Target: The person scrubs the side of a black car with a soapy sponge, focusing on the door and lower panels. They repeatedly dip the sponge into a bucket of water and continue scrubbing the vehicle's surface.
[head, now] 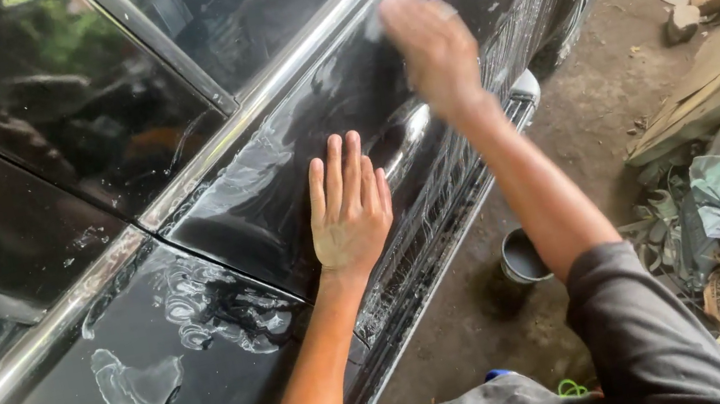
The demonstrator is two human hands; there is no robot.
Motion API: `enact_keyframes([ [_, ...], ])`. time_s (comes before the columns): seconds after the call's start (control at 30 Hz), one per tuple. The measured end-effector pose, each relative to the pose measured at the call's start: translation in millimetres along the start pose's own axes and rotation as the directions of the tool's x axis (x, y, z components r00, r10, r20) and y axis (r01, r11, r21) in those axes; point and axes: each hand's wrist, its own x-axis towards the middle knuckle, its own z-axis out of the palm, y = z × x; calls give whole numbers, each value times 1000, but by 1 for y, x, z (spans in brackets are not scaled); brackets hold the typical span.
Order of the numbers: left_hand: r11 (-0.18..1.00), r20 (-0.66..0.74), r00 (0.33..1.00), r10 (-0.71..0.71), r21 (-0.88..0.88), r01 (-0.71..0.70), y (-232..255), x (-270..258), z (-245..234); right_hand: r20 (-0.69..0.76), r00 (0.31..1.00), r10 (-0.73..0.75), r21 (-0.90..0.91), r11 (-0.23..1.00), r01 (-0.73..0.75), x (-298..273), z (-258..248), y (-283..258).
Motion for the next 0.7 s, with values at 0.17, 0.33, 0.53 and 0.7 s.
enact_keyframes([
  [0.17,1000,28,1000,-11,-21,12,-1,2,-3,0,981,194,-226,956,-189,8,13,-50],
  [0.33,1000,2,1000,-6,-5,6,-2,1,0,83,996,-45,-2,999,45,7,-1,-30],
  [0.53,999,-62,998,21,28,-20,3,9,3,47,984,171,-196,968,-158,7,-6,-60],
  [0.7,997,-15,1000,22,74,-21,12,9,-1,421,845,330,-154,944,-292,23,-46,16],
])
